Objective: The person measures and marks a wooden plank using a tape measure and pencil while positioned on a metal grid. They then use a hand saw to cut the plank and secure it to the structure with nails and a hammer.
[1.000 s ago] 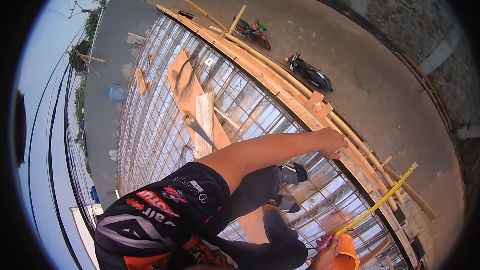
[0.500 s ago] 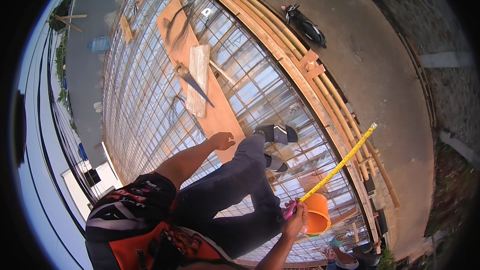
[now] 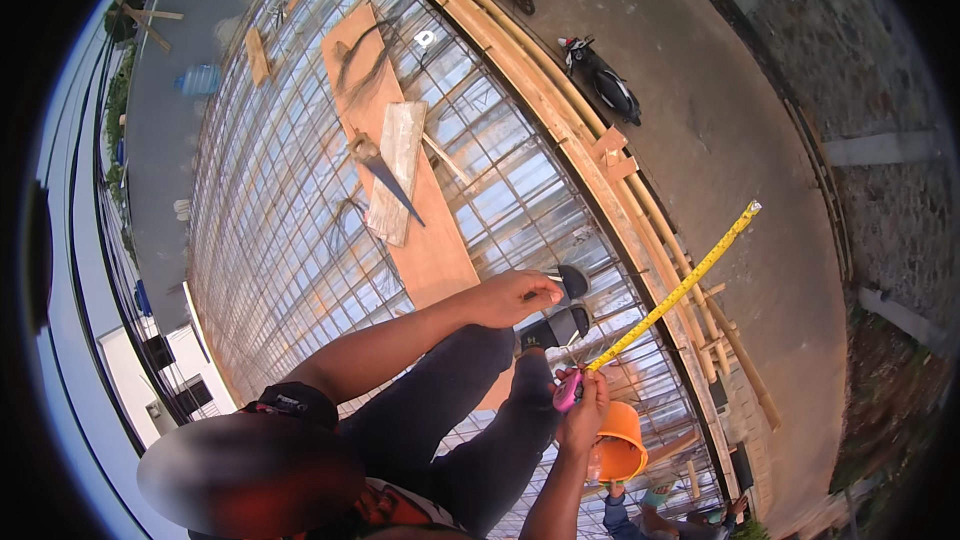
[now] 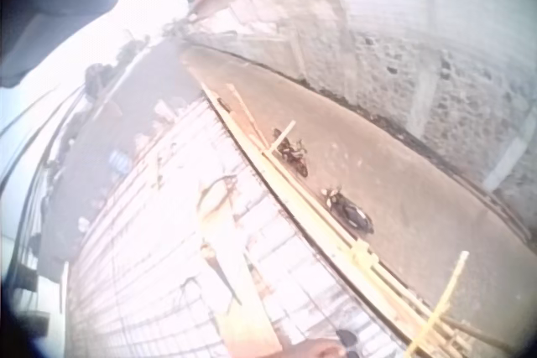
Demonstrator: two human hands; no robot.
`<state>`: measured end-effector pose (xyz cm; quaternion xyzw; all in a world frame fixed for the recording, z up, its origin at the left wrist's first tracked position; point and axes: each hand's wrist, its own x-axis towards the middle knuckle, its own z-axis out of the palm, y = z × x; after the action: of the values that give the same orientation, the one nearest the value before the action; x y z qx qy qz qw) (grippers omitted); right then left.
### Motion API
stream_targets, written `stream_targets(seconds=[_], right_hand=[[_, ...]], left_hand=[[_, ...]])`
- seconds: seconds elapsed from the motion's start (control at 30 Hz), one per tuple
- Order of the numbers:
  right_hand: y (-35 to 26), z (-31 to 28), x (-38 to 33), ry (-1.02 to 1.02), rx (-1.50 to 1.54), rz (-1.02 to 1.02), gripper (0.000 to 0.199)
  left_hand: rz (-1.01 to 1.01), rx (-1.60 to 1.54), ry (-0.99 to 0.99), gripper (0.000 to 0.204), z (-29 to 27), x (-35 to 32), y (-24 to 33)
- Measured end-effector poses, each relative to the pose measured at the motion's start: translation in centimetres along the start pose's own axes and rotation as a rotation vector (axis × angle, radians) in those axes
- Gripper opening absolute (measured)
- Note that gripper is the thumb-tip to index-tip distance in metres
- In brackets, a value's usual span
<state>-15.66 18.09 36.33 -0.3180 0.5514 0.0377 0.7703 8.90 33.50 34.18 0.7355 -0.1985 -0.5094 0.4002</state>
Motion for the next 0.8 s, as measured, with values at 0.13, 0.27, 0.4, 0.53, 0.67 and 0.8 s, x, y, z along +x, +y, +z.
stream_targets(seconds=[0.13, 0.27, 0.4, 0.53, 0.67, 0.8], right_hand=[[-0.3, 6.6, -0.9, -0.043, 0.007, 0.069, 0.021], [2.6, 11.2, 0.9, -0.097, -0.013, 0.016, 0.022], [4.2, 18.6, 1.8, -0.036, -0.225, 0.066, 0.022], [5.6, 26.7, 4.2, 0.005, -0.336, 0.041, 0.031], [2.4, 39.2, 3.1, -0.058, -0.469, 0.180, 0.042], [-2.0, 46.2, 5.4, -0.486, -1.431, -0.326, 0.048]], left_hand=[[0.115, 0.052, -0.121, 0.052, 0.2, -1.5, 3.1], [-0.305, -0.259, -0.408, 0.050, -2.8, -3.0, 3.3], [-0.174, -0.524, -0.003, 0.048, -1.9, -5.7, -5.6], [-0.369, -0.914, -0.046, 0.048, -10.8, -6.9, -6.5], [-0.293, -1.136, 0.199, 0.045, -15.6, -6.3, -11.5], [-0.320, -1.037, 0.337, 0.041, -27.2, -8.4, -13.9]])
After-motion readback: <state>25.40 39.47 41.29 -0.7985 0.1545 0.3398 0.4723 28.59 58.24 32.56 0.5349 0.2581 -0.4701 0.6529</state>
